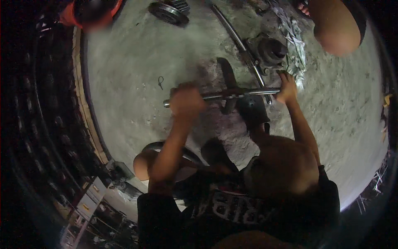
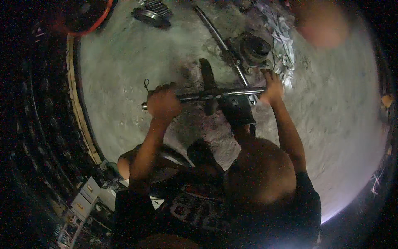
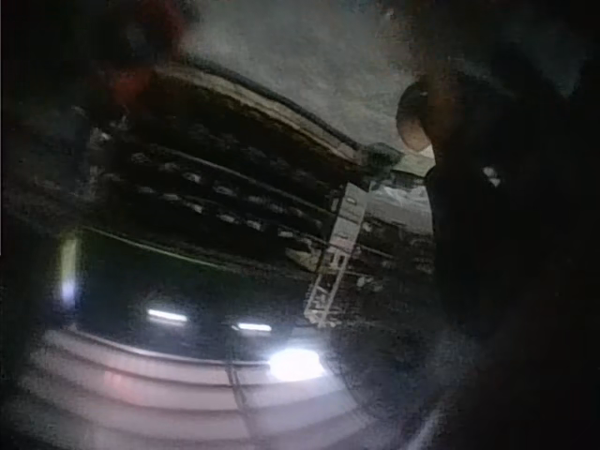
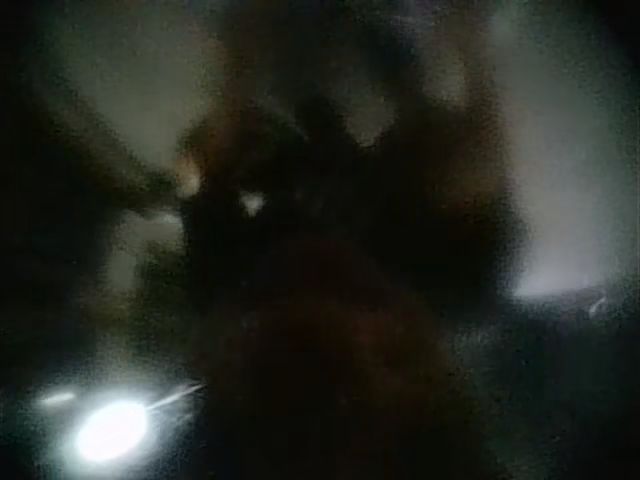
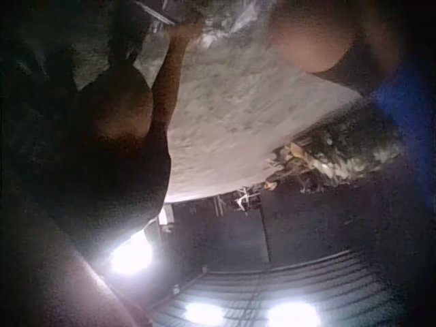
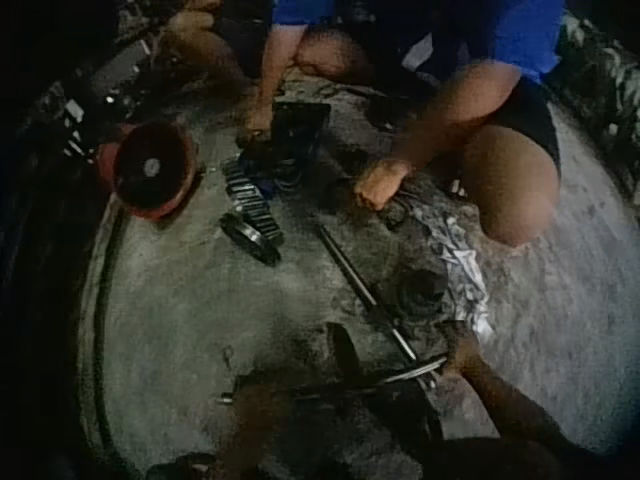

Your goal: The person sits on the floor and uses a metal rod to rotate a mechanical part, likely a crankshaft, while two other people work on similar parts nearby. The person continues to rotate the part and occasionally pauses to observe the other workers.

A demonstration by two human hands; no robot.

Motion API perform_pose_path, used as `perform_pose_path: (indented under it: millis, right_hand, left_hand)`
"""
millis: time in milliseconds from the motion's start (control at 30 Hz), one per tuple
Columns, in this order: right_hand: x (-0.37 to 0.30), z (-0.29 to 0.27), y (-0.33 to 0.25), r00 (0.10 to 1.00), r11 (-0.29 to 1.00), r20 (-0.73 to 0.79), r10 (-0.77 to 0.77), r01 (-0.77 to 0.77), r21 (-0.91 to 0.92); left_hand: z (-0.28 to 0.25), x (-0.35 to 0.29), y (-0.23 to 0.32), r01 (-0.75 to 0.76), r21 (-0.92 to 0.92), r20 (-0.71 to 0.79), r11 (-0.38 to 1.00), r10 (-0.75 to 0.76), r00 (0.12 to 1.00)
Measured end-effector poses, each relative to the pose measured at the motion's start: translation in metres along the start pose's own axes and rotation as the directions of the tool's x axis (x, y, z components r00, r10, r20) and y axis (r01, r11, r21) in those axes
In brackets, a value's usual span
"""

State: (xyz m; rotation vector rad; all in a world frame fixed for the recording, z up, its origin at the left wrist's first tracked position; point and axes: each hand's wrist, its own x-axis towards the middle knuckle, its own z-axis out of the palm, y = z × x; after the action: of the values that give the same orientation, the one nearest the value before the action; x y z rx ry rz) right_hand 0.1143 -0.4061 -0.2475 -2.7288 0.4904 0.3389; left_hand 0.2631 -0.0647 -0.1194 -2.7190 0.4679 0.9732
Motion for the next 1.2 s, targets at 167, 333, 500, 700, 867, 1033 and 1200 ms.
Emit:
perform_pose_path:
  millis: [167,333,500,700,867,1033,1200]
  right_hand:
    - [0.004,0.029,0.019,0.995,0.996,-0.097,-0.038,0.045,0.075]
    - [0.003,0.039,0.026,0.993,0.998,-0.12,-0.013,0.02,0.06]
    - [-0.01,0.005,-0.01,0.967,0.996,-0.255,0.001,0.023,0.09]
    - [-0.029,-0.041,-0.066,0.944,0.998,-0.325,-0.055,0.051,-0.023]
    - [-0.032,-0.057,-0.095,0.911,0.987,-0.381,-0.156,0.128,-0.099]
    - [-0.034,-0.047,-0.086,0.902,0.991,-0.412,-0.126,0.098,-0.09]
    - [-0.036,-0.054,-0.096,0.919,0.985,-0.363,-0.15,0.108,-0.134]
  left_hand:
    - [-0.003,-0.012,0.023,-0.115,0.005,-0.137,0.993,0.114,0.984]
    - [-0.004,-0.018,0.023,-0.134,-0.095,-0.333,0.986,0.095,0.938]
    - [0.001,-0.01,-0.006,-0.124,-0.126,-0.322,0.984,0.077,0.944]
    - [0.029,0.019,-0.06,-0.058,-0.175,-0.183,0.983,0.025,0.983]
    - [0.071,0.043,-0.091,-0.123,-0.297,-0.261,0.947,0.043,0.964]
    - [0.071,0.042,-0.087,-0.145,-0.267,-0.304,0.953,0.059,0.951]
    - [0.071,0.045,-0.092,-0.126,-0.249,-0.22,0.96,0.07,0.973]
